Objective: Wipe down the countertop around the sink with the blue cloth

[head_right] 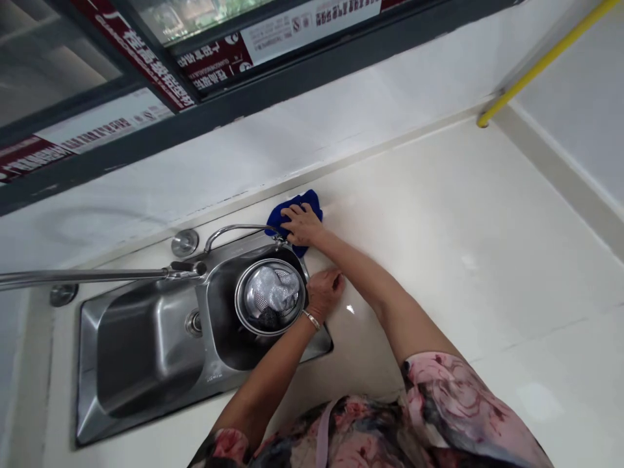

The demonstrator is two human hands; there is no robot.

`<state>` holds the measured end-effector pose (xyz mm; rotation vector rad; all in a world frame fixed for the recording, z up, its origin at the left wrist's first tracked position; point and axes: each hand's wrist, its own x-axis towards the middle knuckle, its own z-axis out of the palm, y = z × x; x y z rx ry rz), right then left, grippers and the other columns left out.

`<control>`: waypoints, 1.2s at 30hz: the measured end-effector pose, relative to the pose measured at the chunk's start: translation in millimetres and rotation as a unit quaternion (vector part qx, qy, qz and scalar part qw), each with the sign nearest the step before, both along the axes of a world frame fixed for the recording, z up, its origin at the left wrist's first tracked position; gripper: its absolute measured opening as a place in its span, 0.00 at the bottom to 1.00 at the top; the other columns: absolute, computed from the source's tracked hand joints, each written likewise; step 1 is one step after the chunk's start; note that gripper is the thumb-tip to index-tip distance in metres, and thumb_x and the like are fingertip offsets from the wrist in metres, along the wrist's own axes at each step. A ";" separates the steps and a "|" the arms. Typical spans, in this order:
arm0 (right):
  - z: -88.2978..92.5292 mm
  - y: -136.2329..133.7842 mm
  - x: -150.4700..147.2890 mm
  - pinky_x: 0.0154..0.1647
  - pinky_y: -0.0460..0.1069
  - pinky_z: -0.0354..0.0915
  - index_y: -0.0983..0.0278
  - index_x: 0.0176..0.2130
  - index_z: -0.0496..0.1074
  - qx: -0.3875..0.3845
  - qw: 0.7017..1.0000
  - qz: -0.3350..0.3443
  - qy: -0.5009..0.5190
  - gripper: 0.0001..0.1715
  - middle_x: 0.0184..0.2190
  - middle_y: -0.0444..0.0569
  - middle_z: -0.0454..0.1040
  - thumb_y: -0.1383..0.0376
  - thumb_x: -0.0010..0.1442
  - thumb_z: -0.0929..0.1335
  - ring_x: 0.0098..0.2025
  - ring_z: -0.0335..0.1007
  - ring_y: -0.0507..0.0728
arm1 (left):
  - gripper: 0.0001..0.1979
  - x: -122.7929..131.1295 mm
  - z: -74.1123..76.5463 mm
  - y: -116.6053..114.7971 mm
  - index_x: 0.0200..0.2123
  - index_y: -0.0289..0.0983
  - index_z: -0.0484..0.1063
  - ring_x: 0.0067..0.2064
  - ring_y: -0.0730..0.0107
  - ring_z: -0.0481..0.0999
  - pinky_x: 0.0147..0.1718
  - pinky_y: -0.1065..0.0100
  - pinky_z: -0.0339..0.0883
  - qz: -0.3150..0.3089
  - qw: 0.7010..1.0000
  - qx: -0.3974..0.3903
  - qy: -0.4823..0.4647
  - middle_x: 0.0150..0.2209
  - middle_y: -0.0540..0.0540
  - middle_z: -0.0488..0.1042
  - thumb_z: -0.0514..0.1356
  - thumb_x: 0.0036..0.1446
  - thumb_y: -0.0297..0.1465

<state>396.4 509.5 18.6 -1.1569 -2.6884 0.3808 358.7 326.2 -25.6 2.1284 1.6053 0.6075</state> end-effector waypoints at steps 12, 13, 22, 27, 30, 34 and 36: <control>12.5 -3.0 -15.8 0.55 0.67 0.61 0.72 0.45 0.82 -0.017 0.992 -0.021 -0.124 0.19 0.53 0.69 0.72 0.63 0.60 0.68 0.53 0.66 0.73 | 0.08 1.9 2.4 -0.6 0.40 0.41 0.81 0.38 0.61 0.78 0.43 0.61 0.68 0.000 1.000 -0.004 -0.019 0.31 0.45 0.79 0.62 0.61 0.26; 15.6 -5.0 -14.8 0.54 0.66 0.62 0.72 0.46 0.82 -0.023 0.991 -0.020 -0.131 0.20 0.53 0.69 0.73 0.63 0.59 0.68 0.53 0.67 0.73 | 0.08 1.8 3.3 -0.3 0.40 0.41 0.81 0.38 0.61 0.78 0.43 0.61 0.68 0.002 1.000 -0.003 -0.020 0.31 0.45 0.79 0.62 0.61 0.26; 36.5 -63.2 11.7 0.54 0.60 0.64 0.64 0.43 0.84 -0.125 0.978 0.061 -0.157 0.16 0.54 0.61 0.76 0.64 0.57 0.69 0.55 0.70 0.69 | 0.09 5.1 13.5 0.3 0.36 0.39 0.82 0.34 0.61 0.78 0.33 0.66 0.62 0.027 0.990 -0.123 0.067 0.33 0.43 0.82 0.61 0.65 0.33; 32.8 -60.7 60.3 0.47 0.52 0.67 0.65 0.39 0.83 -0.279 0.951 -0.121 0.050 0.17 0.42 0.53 0.80 0.63 0.58 0.66 0.45 0.74 0.61 | 0.10 6.1 12.2 -1.5 0.42 0.44 0.83 0.35 0.62 0.78 0.38 0.65 0.64 0.023 0.993 -0.109 0.042 0.34 0.47 0.83 0.61 0.66 0.33; 34.8 -32.7 84.0 0.43 0.52 0.68 0.65 0.41 0.82 -0.270 0.913 -0.253 0.171 0.21 0.38 0.51 0.79 0.62 0.60 0.63 0.40 0.73 0.60 | 0.09 4.3 10.8 0.0 0.42 0.43 0.83 0.40 0.65 0.79 0.44 0.65 0.67 -0.002 0.999 -0.047 -0.013 0.38 0.48 0.83 0.62 0.64 0.29; 35.1 -10.1 67.2 0.54 0.56 0.68 0.65 0.55 0.79 -0.120 0.932 -0.256 0.225 0.26 0.47 0.54 0.76 0.63 0.62 0.62 0.50 0.70 0.63 | 0.08 3.6 8.3 0.6 0.40 0.41 0.82 0.40 0.66 0.79 0.44 0.65 0.67 -0.002 0.999 -0.017 -0.030 0.38 0.49 0.83 0.62 0.63 0.26; 31.9 -10.3 40.7 0.57 0.57 0.65 0.64 0.61 0.75 -0.080 0.970 -0.183 0.141 0.29 0.54 0.57 0.72 0.65 0.64 0.62 0.54 0.67 0.63 | 0.09 3.9 7.0 0.2 0.41 0.41 0.82 0.39 0.65 0.79 0.43 0.65 0.67 -0.005 1.000 -0.010 -0.026 0.38 0.48 0.83 0.62 0.62 0.26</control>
